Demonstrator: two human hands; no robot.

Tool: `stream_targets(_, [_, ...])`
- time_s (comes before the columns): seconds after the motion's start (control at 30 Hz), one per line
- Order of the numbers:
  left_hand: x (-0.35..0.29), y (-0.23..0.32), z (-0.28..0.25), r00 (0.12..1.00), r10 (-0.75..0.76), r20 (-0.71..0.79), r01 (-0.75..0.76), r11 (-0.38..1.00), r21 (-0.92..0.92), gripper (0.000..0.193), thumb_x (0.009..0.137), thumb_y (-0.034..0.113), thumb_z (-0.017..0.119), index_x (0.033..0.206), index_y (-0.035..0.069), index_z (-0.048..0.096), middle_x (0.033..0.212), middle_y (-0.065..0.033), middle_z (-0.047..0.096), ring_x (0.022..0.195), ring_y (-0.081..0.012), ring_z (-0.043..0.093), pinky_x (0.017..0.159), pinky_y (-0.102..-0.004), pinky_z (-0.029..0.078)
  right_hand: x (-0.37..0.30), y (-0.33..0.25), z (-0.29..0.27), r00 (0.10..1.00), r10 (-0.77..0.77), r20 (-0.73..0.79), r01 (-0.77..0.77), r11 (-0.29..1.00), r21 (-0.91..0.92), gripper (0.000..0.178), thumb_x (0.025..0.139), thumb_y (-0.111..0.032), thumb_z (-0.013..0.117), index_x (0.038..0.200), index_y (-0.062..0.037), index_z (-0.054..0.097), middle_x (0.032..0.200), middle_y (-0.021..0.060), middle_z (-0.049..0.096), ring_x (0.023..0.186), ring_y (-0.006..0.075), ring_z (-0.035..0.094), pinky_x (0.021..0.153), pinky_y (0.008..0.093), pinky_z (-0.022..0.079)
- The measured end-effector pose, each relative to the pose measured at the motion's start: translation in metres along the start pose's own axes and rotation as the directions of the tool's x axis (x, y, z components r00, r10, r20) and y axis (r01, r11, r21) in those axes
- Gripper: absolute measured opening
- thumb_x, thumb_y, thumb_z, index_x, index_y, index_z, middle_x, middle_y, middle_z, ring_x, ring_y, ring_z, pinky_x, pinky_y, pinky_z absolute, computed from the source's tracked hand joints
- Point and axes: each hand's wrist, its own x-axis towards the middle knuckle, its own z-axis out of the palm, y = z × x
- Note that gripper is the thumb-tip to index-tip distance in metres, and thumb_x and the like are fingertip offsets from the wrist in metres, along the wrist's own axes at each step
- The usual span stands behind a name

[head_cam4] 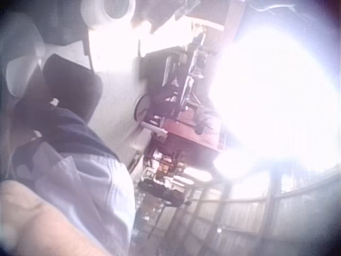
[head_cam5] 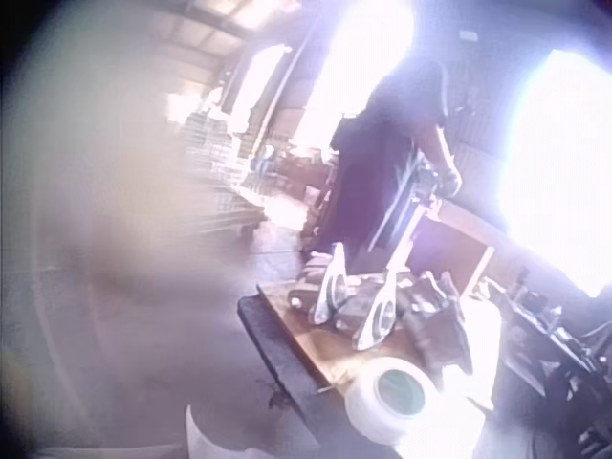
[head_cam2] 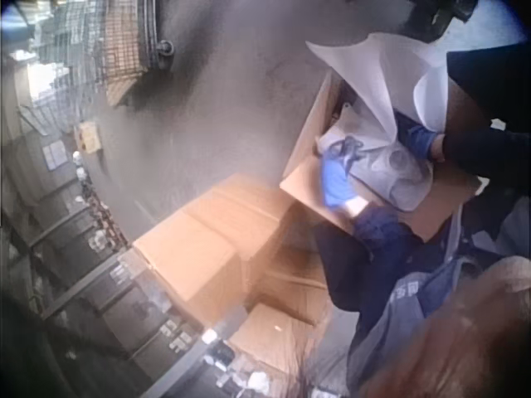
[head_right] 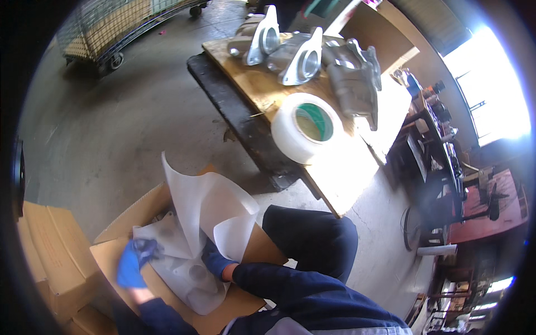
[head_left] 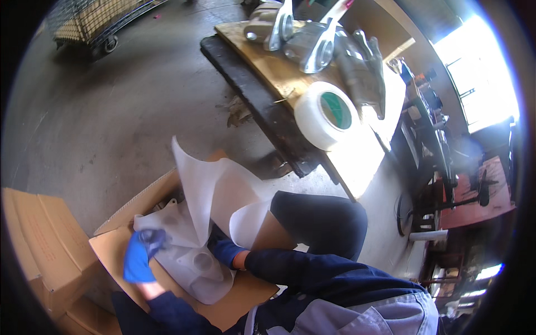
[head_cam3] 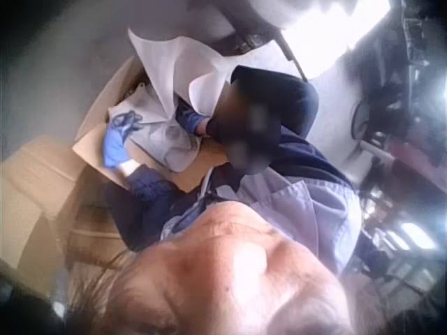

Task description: The person sits on the floor and wipes several metal parts with a white cloth, then places them into a cardboard box. The person handles each part individually, turning them over to wipe different sides before packing.

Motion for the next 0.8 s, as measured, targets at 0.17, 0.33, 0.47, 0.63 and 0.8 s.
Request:
stream_targets(0.17, [0.018,-0.063,0.052,0.796,0.532,0.288,-0.57,0.502,0.65,0.049,0.071,0.016,0.078,0.118,0.006,0.068,0.117,-0.0202,0.067,0.109,-0.0356,0.064,0.095,-0.0403,0.051,0.009,0.0,0.02,0.947,0.081,-0.311,-0.221,0.867,-0.446,0.035,0.093,-0.009,0.044,0.121,0.0011,0.063,0.127,0.0265,0.058,0.12,0.0351,0.057,0.107,0.0398,0.041])
stream_targets(0.33, [0.108,-0.051,0.1,0.702,0.691,0.173,-0.314,0.083,0.946,0.051,0.077,0.024,0.069,0.123,0.002,0.063,0.123,-0.0201,0.065,0.112,-0.0367,0.062,0.099,-0.0433,0.045,-0.036,-0.01,0.032,0.982,0.041,-0.183,-0.08,0.974,-0.213,0.033,0.091,-0.011,0.047,0.116,-0.0003,0.065,0.122,0.0244,0.061,0.115,0.0348,0.059,0.103,0.0402,0.043])
stream_targets(0.47, [0.159,-0.061,0.108,0.676,0.737,0.003,-0.306,0.277,0.911,0.04,0.081,0.025,0.069,0.113,0.002,0.067,0.116,-0.023,0.067,0.107,-0.0404,0.062,0.089,-0.0443,0.051,-0.049,-0.013,0.043,0.987,0.011,-0.162,-0.036,0.987,-0.155,0.031,0.089,-0.013,0.05,0.112,-0.0014,0.068,0.118,0.0227,0.064,0.111,0.0346,0.061,0.1,0.0405,0.045])
stream_targets(0.63, [0.17,-0.091,0.095,0.775,0.632,-0.008,-0.155,0.201,0.967,0.039,0.082,0.023,0.067,0.114,0.001,0.067,0.114,-0.0227,0.067,0.105,-0.0407,0.062,0.089,-0.0443,0.05,-0.071,-0.013,0.043,0.991,-0.018,-0.131,0.003,0.994,-0.112,0.03,0.087,-0.016,0.053,0.107,-0.0028,0.071,0.112,0.0205,0.067,0.106,0.0343,0.064,0.096,0.0409,0.048])
stream_targets(0.8, [0.134,-0.11,0.064,0.819,0.571,-0.065,-0.046,0.177,0.983,0.039,0.083,0.021,0.066,0.116,0.001,0.066,0.113,-0.0225,0.068,0.103,-0.0409,0.063,0.09,-0.0443,0.05,-0.073,-0.013,0.021,0.987,-0.12,-0.108,0.103,0.983,-0.15,0.028,0.086,-0.019,0.056,0.102,-0.0042,0.073,0.107,0.0183,0.07,0.101,0.034,0.067,0.092,0.0413,0.05])
